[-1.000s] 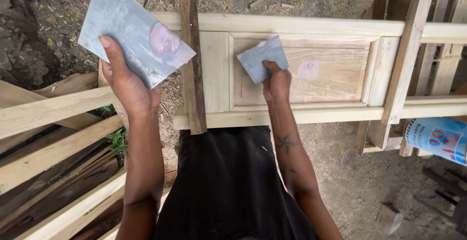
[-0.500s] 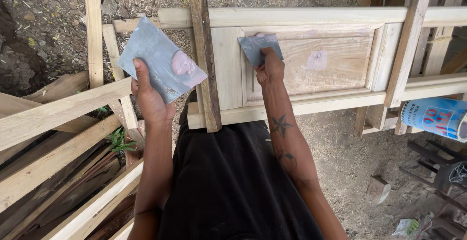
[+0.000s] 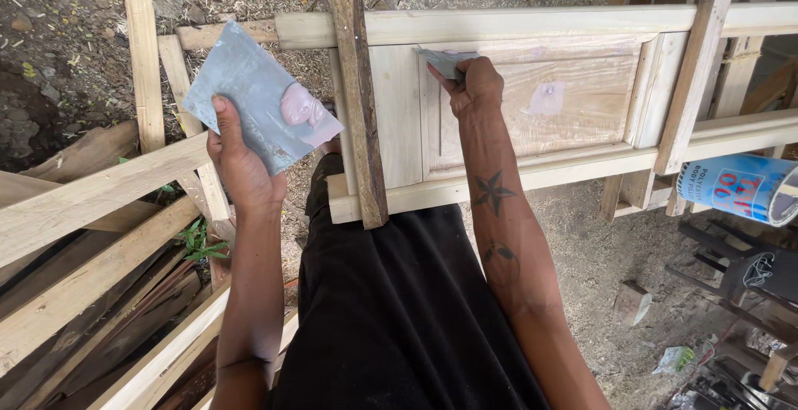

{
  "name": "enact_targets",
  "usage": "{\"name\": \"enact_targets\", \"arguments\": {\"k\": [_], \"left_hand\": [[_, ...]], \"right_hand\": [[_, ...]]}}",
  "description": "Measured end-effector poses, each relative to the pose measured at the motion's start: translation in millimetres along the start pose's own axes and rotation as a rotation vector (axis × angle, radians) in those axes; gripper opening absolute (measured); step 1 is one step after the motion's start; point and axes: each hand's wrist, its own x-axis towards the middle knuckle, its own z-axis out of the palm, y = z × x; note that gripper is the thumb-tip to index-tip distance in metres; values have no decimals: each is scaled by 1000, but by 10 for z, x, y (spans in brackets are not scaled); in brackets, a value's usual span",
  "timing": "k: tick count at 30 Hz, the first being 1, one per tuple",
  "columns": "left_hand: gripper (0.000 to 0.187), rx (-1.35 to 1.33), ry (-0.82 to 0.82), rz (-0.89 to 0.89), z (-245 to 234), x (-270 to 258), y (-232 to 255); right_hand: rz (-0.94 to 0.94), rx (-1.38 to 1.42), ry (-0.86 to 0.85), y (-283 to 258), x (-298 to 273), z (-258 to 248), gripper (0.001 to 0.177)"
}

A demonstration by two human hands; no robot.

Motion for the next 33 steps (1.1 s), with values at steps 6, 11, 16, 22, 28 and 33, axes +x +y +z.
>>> {"name": "enact_targets", "arguments": {"k": [6, 11, 16, 22, 28, 33], "left_hand": [[61, -13, -39, 28, -95, -80, 73], [59, -1, -21, -24, -203, -54, 0], [56, -37, -52, -13, -203, -23, -105], [55, -14, -26, -76, -147, -52, -160], [54, -52, -101, -56, -114, -122, -196], [51, -45, -70, -90, -78, -133, -216]], "right_hand": [[-233, 257, -141, 66, -442, -379, 37], [-183, 57, -98, -30, -690, -713, 35], [-252, -122, -116, -9, -702, -703, 33], [-210, -94, -76, 61, -549, -435, 33], [-312, -171, -56, -5, -707, -325, 33], [-266, -81, 11, 73, -705, -520, 27]]}}
